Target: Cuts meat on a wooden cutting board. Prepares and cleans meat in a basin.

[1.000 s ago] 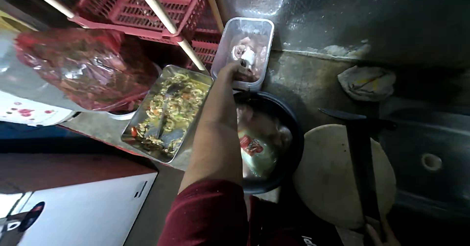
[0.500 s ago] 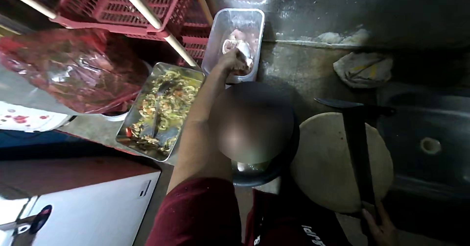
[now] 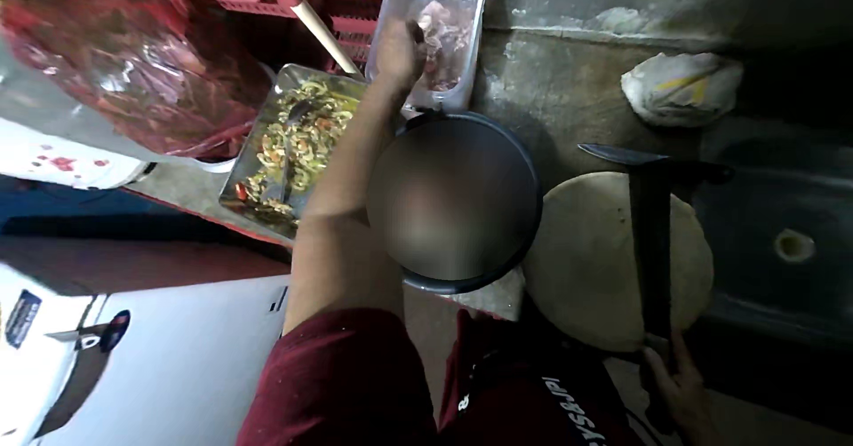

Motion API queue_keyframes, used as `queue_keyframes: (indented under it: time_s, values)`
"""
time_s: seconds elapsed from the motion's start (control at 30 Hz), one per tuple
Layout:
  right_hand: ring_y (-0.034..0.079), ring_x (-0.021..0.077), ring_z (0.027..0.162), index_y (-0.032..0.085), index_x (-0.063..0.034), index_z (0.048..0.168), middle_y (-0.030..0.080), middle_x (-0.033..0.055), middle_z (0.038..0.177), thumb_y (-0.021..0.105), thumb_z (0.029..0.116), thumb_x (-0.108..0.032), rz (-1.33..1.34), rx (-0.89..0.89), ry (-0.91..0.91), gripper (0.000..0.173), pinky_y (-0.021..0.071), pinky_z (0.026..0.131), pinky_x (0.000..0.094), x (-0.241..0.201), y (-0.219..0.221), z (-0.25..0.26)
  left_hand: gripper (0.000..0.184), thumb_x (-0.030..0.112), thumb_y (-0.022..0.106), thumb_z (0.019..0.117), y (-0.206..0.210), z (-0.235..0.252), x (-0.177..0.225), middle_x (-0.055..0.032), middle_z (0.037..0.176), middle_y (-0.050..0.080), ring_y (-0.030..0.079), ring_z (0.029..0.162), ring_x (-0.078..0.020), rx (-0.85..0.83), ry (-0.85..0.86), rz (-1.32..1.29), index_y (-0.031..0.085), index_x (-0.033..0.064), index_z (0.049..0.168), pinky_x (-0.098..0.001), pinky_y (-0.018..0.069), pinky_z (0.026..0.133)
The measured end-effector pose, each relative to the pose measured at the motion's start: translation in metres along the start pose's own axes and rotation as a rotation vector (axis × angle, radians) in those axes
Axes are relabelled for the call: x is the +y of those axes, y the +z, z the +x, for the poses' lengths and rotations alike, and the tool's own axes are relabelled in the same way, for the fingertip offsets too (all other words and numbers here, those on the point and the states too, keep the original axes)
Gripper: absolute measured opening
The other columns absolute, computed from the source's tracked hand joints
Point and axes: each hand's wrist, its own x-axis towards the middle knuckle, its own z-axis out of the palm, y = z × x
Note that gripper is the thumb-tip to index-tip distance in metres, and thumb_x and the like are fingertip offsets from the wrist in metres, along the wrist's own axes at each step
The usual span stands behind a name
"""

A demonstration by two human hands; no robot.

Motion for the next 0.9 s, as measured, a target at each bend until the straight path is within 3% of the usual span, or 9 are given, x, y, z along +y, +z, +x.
queue_keyframes:
  time_s: [0.1,0.2,0.3,0.37,0.53,0.63,0.73,0.8,0.9]
  values:
    - [0.054,0.0026,0.055,0.020,0.0013,0.161,0.063,0.0084,0.086,0.051,0.1021,-0.022,0.021,-0.024,0.016,0.070,0.0519,0.052,0.0227,0.003,-0.004,0.000,0.035,0.027,0.056,0.1037,-0.006,-0.068,0.022,-0.0249,0.113,0.069,0.066,0.111,-0.0383,0.071,0.087,-0.010,0.068,-0.0044,0.115,-0.0555,0.0487,0.102]
    - [0.056,0.0072,0.058,0.028,0.0006,0.159,0.066,0.0161,0.096,0.050,0.1030,-0.022,-0.049,-0.050,-0.020,0.065,0.0531,0.055,0.0279,0.010,-0.014,-0.002,0.033,0.027,0.059,0.1038,0.015,-0.151,0.032,-0.0242,0.111,0.069,0.067,0.107,-0.0398,-0.141,0.196,0.031,0.069,-0.0020,0.116,-0.0591,0.0508,0.098]
    - [0.069,0.0242,0.084,0.038,0.0046,0.154,0.067,0.0276,0.124,0.052,0.1039,-0.019,-0.206,-0.062,-0.167,0.058,0.0585,0.074,0.0422,0.012,-0.030,0.002,0.037,0.032,0.060,0.1031,0.054,-0.205,0.014,-0.0182,0.131,0.065,0.061,0.124,-0.0374,-0.383,0.329,0.087,0.067,0.0100,0.133,-0.0596,0.0455,0.108]
    - [0.070,0.0399,0.104,0.042,0.0059,0.153,0.064,0.0308,0.130,0.053,0.1029,-0.018,-0.345,-0.049,-0.299,0.056,0.0563,0.090,0.0542,0.014,-0.042,0.009,0.041,0.037,0.051,0.1073,0.062,-0.225,0.013,-0.0198,0.128,0.067,0.062,0.122,-0.0388,-0.475,0.325,0.117,0.069,0.0081,0.130,-0.0597,0.0446,0.107]
    - [0.067,0.0506,0.106,0.048,-0.0008,0.151,0.065,0.0314,0.125,0.054,0.1013,-0.016,-0.543,-0.036,-0.437,0.053,0.0525,0.091,0.0646,0.011,-0.064,0.033,0.036,0.032,0.055,0.1052,0.058,-0.220,0.049,-0.0241,0.119,0.067,0.064,0.114,-0.0451,-0.417,0.184,0.311,0.069,0.0026,0.119,-0.0656,0.0487,0.095]
    - [0.067,0.0513,0.102,0.048,-0.0051,0.153,0.066,0.0317,0.121,0.054,0.1019,-0.016,-0.602,-0.038,-0.448,0.053,0.0524,0.085,0.0670,0.009,-0.066,0.042,0.046,0.018,0.065,0.0981,0.075,-0.207,0.067,-0.0159,0.151,0.052,0.050,0.137,-0.0393,-0.383,0.381,0.254,0.058,0.0108,0.143,-0.0627,0.0381,0.111]
    - [0.067,0.0522,0.105,0.048,-0.0056,0.153,0.066,0.0319,0.123,0.056,0.1021,-0.015,-0.601,-0.054,-0.422,0.052,0.0516,0.087,0.0684,0.009,-0.066,0.046,0.062,0.014,0.072,0.0912,0.094,-0.195,0.077,-0.0166,0.149,0.054,0.046,0.141,-0.0378,-0.531,0.457,0.314,0.052,0.0124,0.150,-0.0601,0.0306,0.116]
    - [0.067,0.0520,0.104,0.047,-0.0047,0.153,0.066,0.0319,0.121,0.056,0.1017,-0.014,-0.599,-0.067,-0.414,0.053,0.0520,0.086,0.0679,0.012,-0.063,0.047,0.057,0.020,0.078,0.0857,0.101,-0.190,0.078,-0.0198,0.137,0.061,0.050,0.134,-0.0403,-0.550,0.471,0.392,0.061,0.0081,0.138,-0.0600,0.0325,0.114]
    - [0.068,0.0511,0.097,0.047,-0.0077,0.154,0.067,0.0314,0.116,0.058,0.1011,-0.013,-0.618,-0.056,-0.414,0.054,0.0535,0.079,0.0674,0.013,-0.061,0.047,0.049,0.037,0.077,0.0857,0.088,-0.183,0.084,-0.0146,0.136,0.063,0.050,0.135,-0.0404,-0.534,0.437,0.475,0.068,0.0184,0.130,-0.0632,0.0358,0.112]
